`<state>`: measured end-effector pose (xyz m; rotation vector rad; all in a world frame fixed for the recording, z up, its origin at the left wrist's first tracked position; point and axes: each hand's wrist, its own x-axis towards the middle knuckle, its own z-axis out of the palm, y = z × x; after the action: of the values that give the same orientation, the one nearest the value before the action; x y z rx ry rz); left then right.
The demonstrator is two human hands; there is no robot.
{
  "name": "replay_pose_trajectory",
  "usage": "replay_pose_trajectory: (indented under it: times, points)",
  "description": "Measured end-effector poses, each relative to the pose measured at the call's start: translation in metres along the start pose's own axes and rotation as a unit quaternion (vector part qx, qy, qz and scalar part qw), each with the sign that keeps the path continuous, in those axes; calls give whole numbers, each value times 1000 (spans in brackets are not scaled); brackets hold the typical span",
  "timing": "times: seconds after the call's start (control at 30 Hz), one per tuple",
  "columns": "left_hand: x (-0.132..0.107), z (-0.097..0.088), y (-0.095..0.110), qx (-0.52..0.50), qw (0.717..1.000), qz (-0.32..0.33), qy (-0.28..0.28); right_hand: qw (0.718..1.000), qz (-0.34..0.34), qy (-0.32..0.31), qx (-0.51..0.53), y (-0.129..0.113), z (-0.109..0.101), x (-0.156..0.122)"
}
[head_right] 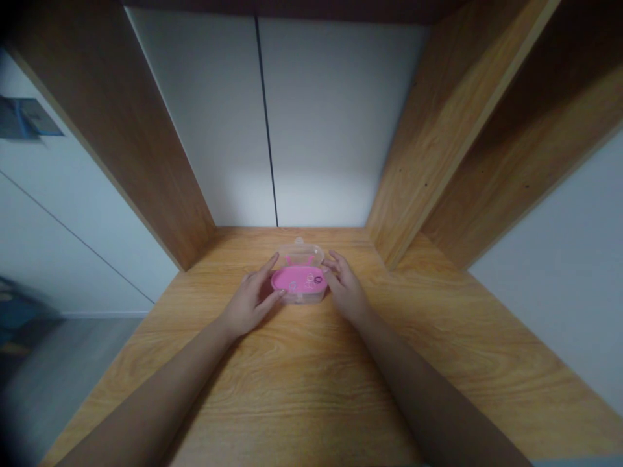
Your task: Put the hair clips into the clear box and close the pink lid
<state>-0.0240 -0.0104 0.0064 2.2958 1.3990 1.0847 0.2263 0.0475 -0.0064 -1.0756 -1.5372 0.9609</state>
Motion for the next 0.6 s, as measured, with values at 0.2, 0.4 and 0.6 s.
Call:
replay_pose_trajectory:
  times: [0.2, 0.4, 0.6]
  points:
    - [0, -1, 3, -13, 1000, -16, 0, 999, -19, 22, 31, -7, -2, 1]
    - [0, -1, 4, -33, 999, -24, -2, 998, -49, 29, 39, -15, -4, 1]
    - [0, -2, 5, -29, 999, -26, -5, 996, -67, 40, 36, -23, -3, -3]
